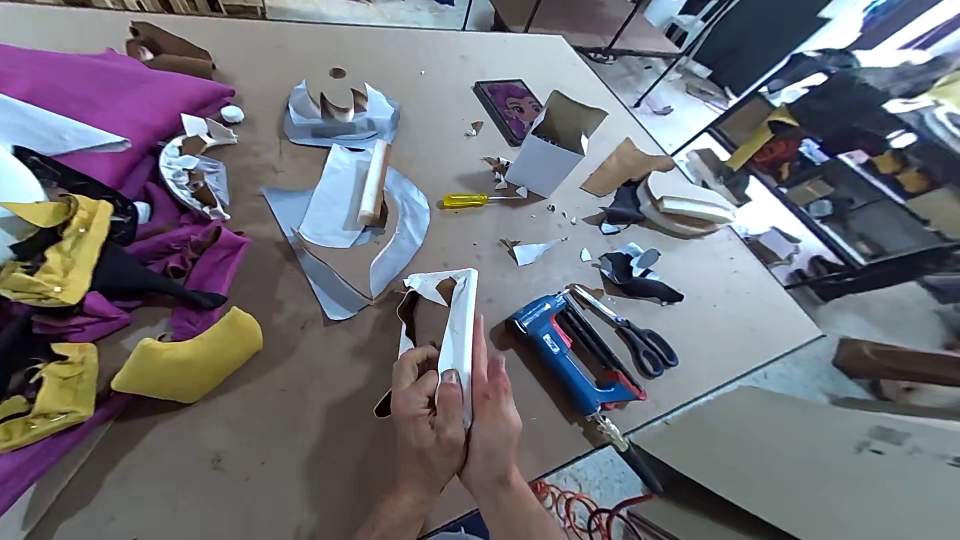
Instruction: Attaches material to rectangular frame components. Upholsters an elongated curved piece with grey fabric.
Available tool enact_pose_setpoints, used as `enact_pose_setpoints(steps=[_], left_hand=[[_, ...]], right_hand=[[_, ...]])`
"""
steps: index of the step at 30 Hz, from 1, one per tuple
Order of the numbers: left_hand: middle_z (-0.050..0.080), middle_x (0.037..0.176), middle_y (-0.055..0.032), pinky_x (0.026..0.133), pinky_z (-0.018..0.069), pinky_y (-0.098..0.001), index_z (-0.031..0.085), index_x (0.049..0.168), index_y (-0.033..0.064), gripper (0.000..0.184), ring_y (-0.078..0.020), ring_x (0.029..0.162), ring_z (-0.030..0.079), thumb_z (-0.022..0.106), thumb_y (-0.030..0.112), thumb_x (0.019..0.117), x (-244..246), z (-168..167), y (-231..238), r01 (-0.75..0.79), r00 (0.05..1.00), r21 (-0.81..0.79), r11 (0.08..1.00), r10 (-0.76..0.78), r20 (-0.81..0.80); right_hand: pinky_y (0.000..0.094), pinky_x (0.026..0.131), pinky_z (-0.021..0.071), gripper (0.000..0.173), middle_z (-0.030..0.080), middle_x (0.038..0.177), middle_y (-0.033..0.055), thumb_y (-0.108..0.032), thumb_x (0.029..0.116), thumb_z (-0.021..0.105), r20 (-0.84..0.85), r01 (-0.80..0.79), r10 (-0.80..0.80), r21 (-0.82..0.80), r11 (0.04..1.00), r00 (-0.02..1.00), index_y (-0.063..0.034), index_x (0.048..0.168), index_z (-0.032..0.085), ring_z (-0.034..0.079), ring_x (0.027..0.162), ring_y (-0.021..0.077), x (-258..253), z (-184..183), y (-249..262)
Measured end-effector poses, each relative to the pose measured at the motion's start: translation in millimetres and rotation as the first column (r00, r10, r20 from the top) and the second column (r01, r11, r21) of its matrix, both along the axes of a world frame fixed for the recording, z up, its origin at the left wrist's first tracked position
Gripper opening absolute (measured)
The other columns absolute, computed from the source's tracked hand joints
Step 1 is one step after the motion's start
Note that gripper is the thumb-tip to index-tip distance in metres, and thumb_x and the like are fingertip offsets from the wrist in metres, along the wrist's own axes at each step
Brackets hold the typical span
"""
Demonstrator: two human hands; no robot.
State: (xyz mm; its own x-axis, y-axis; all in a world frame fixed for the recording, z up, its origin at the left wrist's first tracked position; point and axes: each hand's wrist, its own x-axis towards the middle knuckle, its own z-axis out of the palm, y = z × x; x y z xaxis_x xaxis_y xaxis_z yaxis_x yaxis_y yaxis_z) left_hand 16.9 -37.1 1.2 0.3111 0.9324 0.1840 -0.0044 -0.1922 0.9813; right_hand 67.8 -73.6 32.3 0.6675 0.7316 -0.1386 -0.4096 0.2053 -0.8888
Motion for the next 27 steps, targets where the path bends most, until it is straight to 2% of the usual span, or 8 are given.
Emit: enact_pose_setpoints(steps=[2,4,6,8,13,16,21,27], left_hand=[[0.069,0.108,-0.0077,0.094,0.0539,-0.0346,0.062,0.060,0.0127,0.040,-0.0188,0.110,0.063,0.054,0.028,0.0959,0,-8,-8,0.063,0.993,0.070,0.996,-0.056,-0.100],[0.071,0.111,-0.0102,0.112,0.0458,-0.0455,0.059,0.059,0.0115,0.039,-0.0248,0.120,0.063,0.057,0.023,0.0964,-1,-24,-20,0.166,0.972,0.223,0.961,-0.122,-0.199],[0.071,0.112,-0.0101,0.120,0.0383,-0.0515,0.061,0.063,0.0099,0.034,-0.0263,0.125,0.062,0.058,0.020,0.0959,2,-47,-31,0.258,0.934,0.404,0.877,-0.120,-0.337],[0.071,0.111,-0.0093,0.119,0.0396,-0.0494,0.062,0.067,0.0097,0.030,-0.0252,0.123,0.063,0.055,0.019,0.0953,2,-57,-35,0.316,0.898,0.496,0.809,-0.086,-0.431],[0.068,0.120,-0.0105,0.115,0.0441,-0.0453,0.067,0.076,0.0094,0.028,-0.0273,0.127,0.060,0.053,0.021,0.0971,-6,-53,-33,0.434,0.809,0.455,0.778,-0.114,-0.577],[0.066,0.128,-0.0118,0.095,0.0571,-0.0375,0.069,0.088,0.0077,0.024,-0.0270,0.124,0.062,0.055,0.025,0.0974,-8,-50,-31,0.431,0.777,0.439,0.788,-0.076,-0.625],[0.061,0.140,-0.0104,0.096,0.0566,-0.0357,0.067,0.104,0.0067,0.025,-0.0258,0.130,0.059,0.051,0.025,0.1032,-11,-54,-31,0.419,0.765,0.414,0.808,-0.069,-0.640],[0.058,0.142,-0.0094,0.106,0.0509,-0.0358,0.067,0.103,0.0057,0.018,-0.0252,0.139,0.051,0.053,0.017,0.1004,-12,-55,-29,0.461,0.762,0.383,0.801,-0.135,-0.633]], right_hand=[[0.0377,0.124,0.0299,0.091,0.030,0.168,0.0095,-0.070,0.1018,0.025,0.069,-0.116,0.118,-0.040,0.992,0.991,-0.0037,0.164,0.017,0.031,0.153,0.0161,9,6,-42],[0.0437,0.121,0.0385,0.083,0.040,0.162,0.0166,-0.059,0.1080,0.019,0.439,-0.127,0.261,-0.311,0.942,0.859,0.0067,0.156,0.033,0.041,0.149,0.0246,50,2,-90],[0.0492,0.104,0.0526,0.055,0.060,0.144,0.0164,-0.039,0.1031,0.046,0.801,0.366,0.406,-0.574,0.733,0.440,-0.0028,0.142,0.059,0.058,0.132,0.0300,101,-4,-122],[0.0613,0.091,0.0532,0.068,0.063,0.129,0.0244,-0.050,0.0893,0.067,0.771,0.599,0.578,-0.602,0.528,0.266,-0.0107,0.144,0.060,0.062,0.117,0.0439,139,-21,-130],[0.0620,0.093,0.0519,0.085,0.067,0.122,0.0220,-0.032,0.0875,0.076,0.509,0.494,0.786,-0.814,0.306,0.351,-0.0099,0.159,0.035,0.066,0.109,0.0421,179,-19,-99],[0.0653,0.088,0.0522,0.082,0.070,0.115,0.0211,-0.023,0.0819,0.076,0.428,0.474,0.813,-0.853,0.220,0.394,-0.0112,0.156,0.041,0.068,0.104,0.0424,196,5,-102],[0.0563,0.059,0.0526,0.038,0.068,0.073,0.0089,-0.043,0.0826,0.065,0.527,0.418,0.765,-0.830,0.369,0.371,-0.0088,0.097,0.073,0.069,0.068,0.0290,162,55,-157],[0.0419,0.051,0.0534,0.030,0.068,0.066,-0.0013,-0.043,0.0821,0.068,0.590,0.221,0.774,-0.806,0.549,0.230,-0.0162,0.093,0.074,0.067,0.058,0.0130,100,51,-154]])
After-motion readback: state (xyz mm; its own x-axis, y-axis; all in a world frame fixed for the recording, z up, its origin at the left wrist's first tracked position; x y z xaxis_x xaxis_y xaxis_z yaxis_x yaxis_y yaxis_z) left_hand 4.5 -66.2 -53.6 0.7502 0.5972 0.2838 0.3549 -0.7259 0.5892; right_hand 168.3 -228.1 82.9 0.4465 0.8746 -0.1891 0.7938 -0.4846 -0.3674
